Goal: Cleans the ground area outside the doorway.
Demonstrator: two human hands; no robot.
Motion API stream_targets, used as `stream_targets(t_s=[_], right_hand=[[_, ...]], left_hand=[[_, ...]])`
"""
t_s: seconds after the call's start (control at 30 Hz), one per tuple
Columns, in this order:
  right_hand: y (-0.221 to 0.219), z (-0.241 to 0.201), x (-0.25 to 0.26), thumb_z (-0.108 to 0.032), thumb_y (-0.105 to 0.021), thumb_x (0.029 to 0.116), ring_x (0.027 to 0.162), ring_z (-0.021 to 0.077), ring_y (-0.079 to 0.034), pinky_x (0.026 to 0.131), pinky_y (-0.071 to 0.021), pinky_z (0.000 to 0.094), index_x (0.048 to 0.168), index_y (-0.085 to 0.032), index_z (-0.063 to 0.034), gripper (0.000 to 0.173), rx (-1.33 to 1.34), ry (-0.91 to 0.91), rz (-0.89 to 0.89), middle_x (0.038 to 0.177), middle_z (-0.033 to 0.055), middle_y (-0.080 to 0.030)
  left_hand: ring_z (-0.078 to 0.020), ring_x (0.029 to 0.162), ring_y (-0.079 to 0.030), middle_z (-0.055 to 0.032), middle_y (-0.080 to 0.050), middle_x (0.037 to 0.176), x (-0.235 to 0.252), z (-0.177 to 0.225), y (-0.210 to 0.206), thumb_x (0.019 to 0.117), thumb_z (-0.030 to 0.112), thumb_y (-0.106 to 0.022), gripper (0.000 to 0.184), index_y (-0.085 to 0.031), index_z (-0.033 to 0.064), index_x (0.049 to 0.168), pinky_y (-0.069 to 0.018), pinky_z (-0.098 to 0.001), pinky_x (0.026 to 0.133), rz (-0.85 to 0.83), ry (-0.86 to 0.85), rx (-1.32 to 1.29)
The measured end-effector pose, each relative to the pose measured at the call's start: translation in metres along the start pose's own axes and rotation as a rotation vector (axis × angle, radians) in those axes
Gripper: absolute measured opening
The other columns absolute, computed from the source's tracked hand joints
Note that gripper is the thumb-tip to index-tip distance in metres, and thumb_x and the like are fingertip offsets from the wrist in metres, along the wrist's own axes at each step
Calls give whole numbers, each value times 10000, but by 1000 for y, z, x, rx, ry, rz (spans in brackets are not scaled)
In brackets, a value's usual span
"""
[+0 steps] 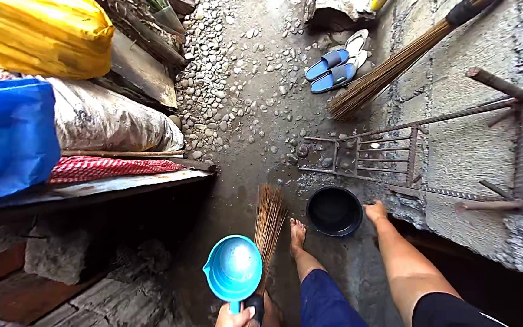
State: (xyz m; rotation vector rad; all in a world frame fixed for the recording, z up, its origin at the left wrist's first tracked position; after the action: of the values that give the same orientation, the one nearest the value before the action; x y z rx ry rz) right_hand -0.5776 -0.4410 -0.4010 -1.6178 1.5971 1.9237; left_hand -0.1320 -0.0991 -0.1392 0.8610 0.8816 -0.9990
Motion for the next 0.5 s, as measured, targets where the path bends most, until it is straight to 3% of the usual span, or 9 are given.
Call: stream_targets(t_s=[0.13,0.3,0.4,0.5], right_hand=[[-31,21,-63,-180,-692,967,1318,460,-559,1090,-451,615,1539,-437,-54,638,-177,55,-155,1405,311,-572],[-65,28,-133,-183,-655,995,1321,417,-570,1105,-442,590,1502,-485,-46,552,-332,151,-311,1386,272,-606],[-77,-8,-190,-214,-603,1028,1319,419,-574,1108,-441,597,1455,-538,-34,468,-422,346,-327,1379,264,-614],[-86,-61,-290,-203,-528,1051,1351,398,-543,1148,-421,554,1414,-569,3,420,-452,690,-275,1425,260,-572]], left_hand=[[-140,615,-637,-24,-640,669,-13,-13,3,741,152,-825,224,-611,92,768,-569,-347,624,-10,-37,-110],[-142,594,-616,-21,-616,654,-29,-38,20,710,177,-846,264,-598,98,755,-549,-345,593,-10,-74,-127],[-154,644,-643,-42,-649,708,-37,-49,30,731,188,-849,265,-642,58,836,-571,-361,647,-10,-96,-96],[-163,712,-622,-54,-638,776,-51,-63,43,792,203,-832,288,-655,16,922,-551,-388,716,-12,-98,17]])
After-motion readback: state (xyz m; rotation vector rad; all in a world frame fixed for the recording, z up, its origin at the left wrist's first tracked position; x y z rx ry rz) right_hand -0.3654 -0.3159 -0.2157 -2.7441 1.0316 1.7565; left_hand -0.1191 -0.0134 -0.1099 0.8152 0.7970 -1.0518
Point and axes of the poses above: each hand's wrist, its own x-axis towards the middle knuckle, its own y-axis out of the back of the hand, z = x × y, the point moved 6 cm from there along x, towards the middle knuckle
